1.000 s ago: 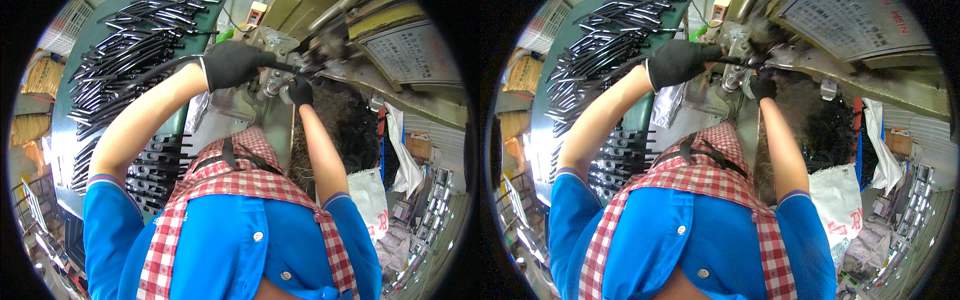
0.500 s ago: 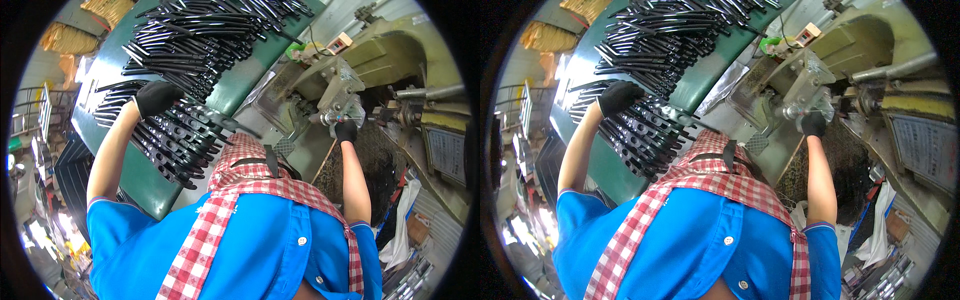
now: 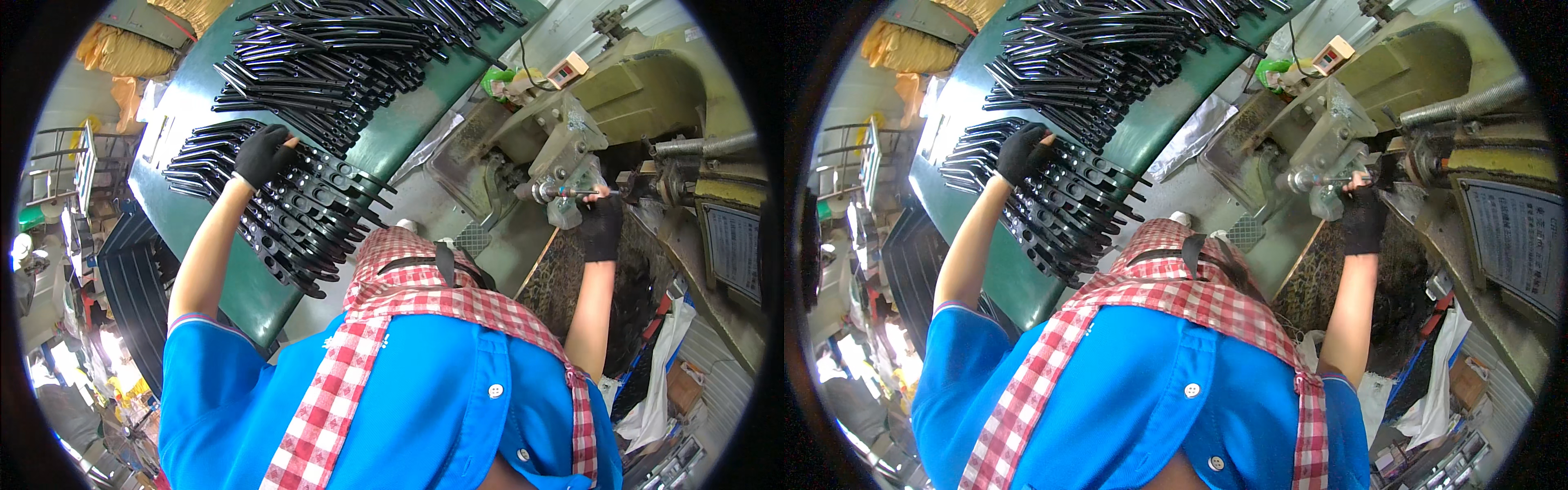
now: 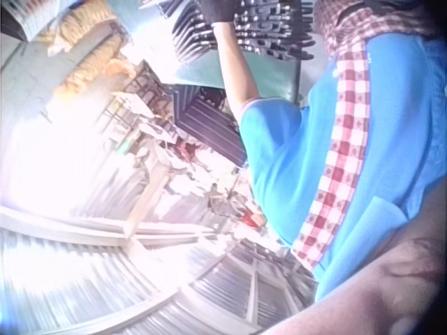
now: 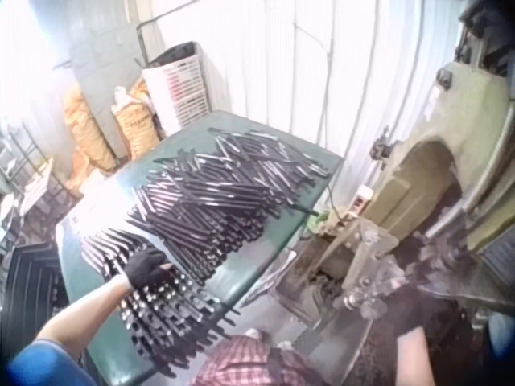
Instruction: The person repeatedly picks up black metal rods from a tray and bends them using a manual bending machine. The person places each bent rod into a white sack on the floor. The task is performed continuously throughout the clip.
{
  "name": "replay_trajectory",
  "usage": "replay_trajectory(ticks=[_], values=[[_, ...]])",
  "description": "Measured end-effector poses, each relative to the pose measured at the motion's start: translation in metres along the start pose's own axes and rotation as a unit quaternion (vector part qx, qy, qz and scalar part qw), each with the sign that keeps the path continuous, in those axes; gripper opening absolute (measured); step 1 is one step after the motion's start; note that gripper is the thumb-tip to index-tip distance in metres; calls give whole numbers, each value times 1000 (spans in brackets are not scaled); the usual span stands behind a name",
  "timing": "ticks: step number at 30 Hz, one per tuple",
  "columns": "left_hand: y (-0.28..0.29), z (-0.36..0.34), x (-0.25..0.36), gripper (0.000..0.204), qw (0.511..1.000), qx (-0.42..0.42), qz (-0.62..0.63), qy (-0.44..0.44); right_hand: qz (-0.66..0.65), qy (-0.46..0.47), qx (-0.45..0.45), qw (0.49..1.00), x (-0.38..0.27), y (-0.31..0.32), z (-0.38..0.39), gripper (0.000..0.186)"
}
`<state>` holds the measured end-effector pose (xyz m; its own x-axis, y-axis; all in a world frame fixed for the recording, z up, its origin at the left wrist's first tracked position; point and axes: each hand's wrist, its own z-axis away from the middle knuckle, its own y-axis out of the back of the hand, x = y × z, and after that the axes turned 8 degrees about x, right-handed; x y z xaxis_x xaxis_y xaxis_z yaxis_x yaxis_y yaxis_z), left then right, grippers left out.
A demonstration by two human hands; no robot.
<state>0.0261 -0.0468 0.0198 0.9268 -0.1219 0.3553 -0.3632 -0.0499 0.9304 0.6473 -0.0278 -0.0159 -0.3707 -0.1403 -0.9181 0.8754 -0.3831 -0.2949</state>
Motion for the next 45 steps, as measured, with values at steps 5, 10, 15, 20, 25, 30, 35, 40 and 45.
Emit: replay_trajectory(ticks=[5,10,15,20,25,30,35,40,45], values=[[-21,-3,-3,31,996,-65,-47,-25,-9,26,-36,999,-55,-66,54,7],[-25,8,-8,31,995,-79,-47,-29,40,32,19,998,-56,-80,64,7],[-41,-8,-34,28,986,-160,-9,47,111,69,29,991,-34,-85,57,33],[-56,-30,-92,50,980,-31,-65,-188,114,154,53,980,-13,-99,58,25],[-81,-42,-151,69,968,-68,-124,-206,96,142,145,974,10,-16,75,11],[-83,-60,-114,68,975,-96,-133,-150,113,246,345,899,5,178,71,7],[-69,-57,-64,69,961,-140,-199,-132,564,187,515,617,-88,307,97,26],[-57,-57,-48,45,956,-91,-245,-130,576,-114,534,609,-135,354,110,60],[-33,-75,31,33,973,-130,-181,-61,634,-127,393,653,-99,470,79,82]])
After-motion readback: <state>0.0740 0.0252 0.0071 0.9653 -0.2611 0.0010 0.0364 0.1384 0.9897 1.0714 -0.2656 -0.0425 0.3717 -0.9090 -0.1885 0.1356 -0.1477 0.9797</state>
